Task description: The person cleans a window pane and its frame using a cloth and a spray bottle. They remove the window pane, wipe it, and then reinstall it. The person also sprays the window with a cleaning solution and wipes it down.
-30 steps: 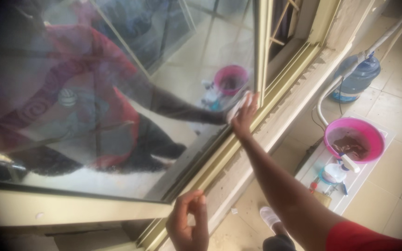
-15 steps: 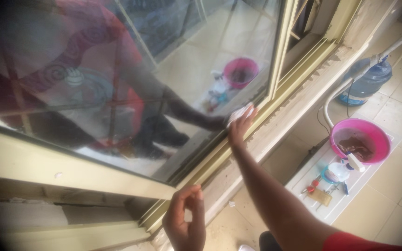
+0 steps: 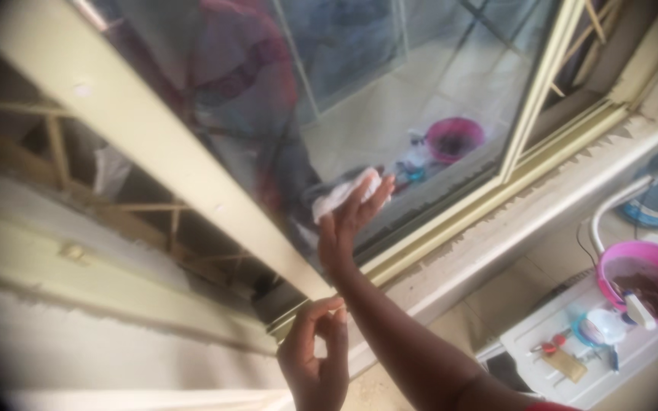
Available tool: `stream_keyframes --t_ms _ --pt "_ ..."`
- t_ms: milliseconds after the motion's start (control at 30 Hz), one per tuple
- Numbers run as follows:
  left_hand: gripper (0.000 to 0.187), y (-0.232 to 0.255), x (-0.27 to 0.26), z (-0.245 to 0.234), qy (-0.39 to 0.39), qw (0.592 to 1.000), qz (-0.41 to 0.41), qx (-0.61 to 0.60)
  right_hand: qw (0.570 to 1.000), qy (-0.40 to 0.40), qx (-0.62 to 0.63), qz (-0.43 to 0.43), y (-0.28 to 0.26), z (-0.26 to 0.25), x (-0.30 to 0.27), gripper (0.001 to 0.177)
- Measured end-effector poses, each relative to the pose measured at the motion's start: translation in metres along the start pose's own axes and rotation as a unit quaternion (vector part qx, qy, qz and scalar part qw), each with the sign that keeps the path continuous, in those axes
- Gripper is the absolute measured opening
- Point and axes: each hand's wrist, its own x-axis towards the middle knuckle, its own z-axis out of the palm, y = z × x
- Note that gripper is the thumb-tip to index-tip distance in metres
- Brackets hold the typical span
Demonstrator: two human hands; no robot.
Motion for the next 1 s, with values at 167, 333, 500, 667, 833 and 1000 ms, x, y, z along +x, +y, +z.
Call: stream_keyframes --t_ms 167,333,500,667,833,1000 --pt "0.011 0.006 -0.009 -0.024 0.065 0.998 0.01 0.013 0.992 0.004 0.006 -0.128 -0.094 0.014 0.062 0.079" --pt "0.01 0.005 -0.014 -0.028 0.126 0.992 0.012 -0.007 0.961 -0.004 -0.037 -0.273 -0.184 0.025 0.134 0.077" --pt "0.01 0.006 -0.012 -0.011 0.213 0.977 -0.016 0.008 0.91 -0.112 -0.12 -0.382 -0.219 0.016 0.142 0.066" --pt "0.013 0.014 -0.006 0.015 0.254 0.967 -0.004 -0.031 0.856 -0.19 -0.078 -0.475 -0.15 0.005 0.099 0.053" --pt "0.013 0.022 -0.014 0.039 0.284 0.959 -0.005 -0.016 0.801 -0.188 -0.068 -0.565 -0.094 -0.005 0.081 0.051" --pt "0.014 0.022 -0.027 0.047 0.326 0.945 0.012 -0.006 0.789 -0.202 -0.048 -0.578 -0.158 0.008 0.128 0.063"
